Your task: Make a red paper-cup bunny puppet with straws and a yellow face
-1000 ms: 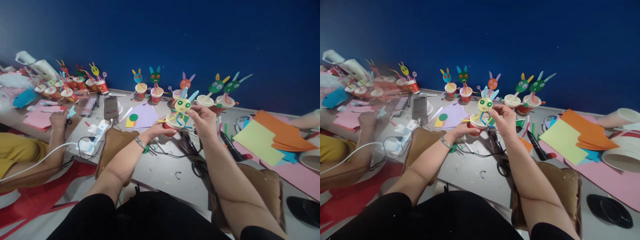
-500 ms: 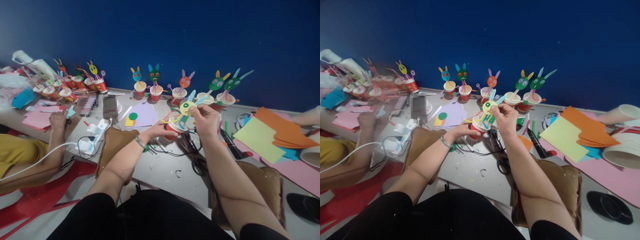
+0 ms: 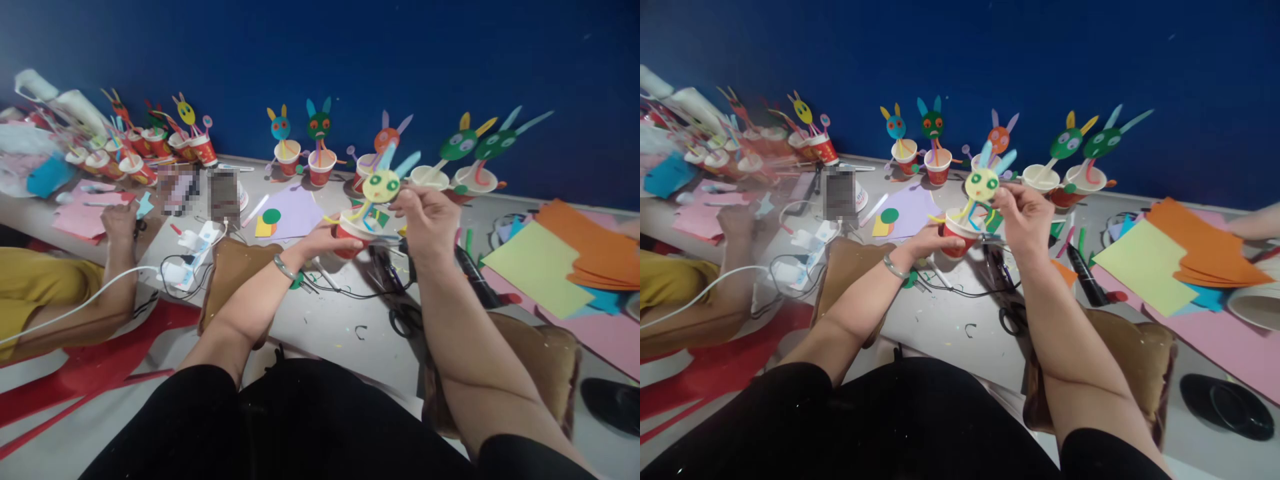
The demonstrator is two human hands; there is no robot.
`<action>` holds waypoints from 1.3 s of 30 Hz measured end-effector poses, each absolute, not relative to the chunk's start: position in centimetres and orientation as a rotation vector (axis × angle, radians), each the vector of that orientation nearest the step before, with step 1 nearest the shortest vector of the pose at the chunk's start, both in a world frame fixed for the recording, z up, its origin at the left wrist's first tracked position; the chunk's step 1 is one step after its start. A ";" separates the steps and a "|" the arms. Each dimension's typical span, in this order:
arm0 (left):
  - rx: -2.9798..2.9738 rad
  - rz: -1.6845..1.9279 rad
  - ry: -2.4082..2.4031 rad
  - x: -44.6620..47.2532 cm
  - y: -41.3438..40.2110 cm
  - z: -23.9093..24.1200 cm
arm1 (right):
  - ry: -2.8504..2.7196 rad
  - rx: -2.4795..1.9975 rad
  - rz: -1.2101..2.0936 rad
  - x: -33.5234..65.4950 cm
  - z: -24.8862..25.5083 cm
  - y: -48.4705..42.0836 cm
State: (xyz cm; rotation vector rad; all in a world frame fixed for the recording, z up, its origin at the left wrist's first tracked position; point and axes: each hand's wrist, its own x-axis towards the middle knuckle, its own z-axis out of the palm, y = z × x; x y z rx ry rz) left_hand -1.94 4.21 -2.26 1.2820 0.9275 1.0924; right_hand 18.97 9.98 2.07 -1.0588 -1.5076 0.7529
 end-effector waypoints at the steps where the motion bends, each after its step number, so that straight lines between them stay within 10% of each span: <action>1: 1.229 1.173 0.952 -2.1 4.3 -2.3 | -1.477 -1.042 0.774 18.9 2.0 10.1; 9: 1.091 1.672 1.171 -4.3 4.5 -1.1 | -1.849 -1.242 0.886 19.0 1.7 9.6; 39: 1.068 1.471 1.199 -3.1 4.6 -3.0 | -2.440 -1.237 0.518 18.5 -2.1 9.6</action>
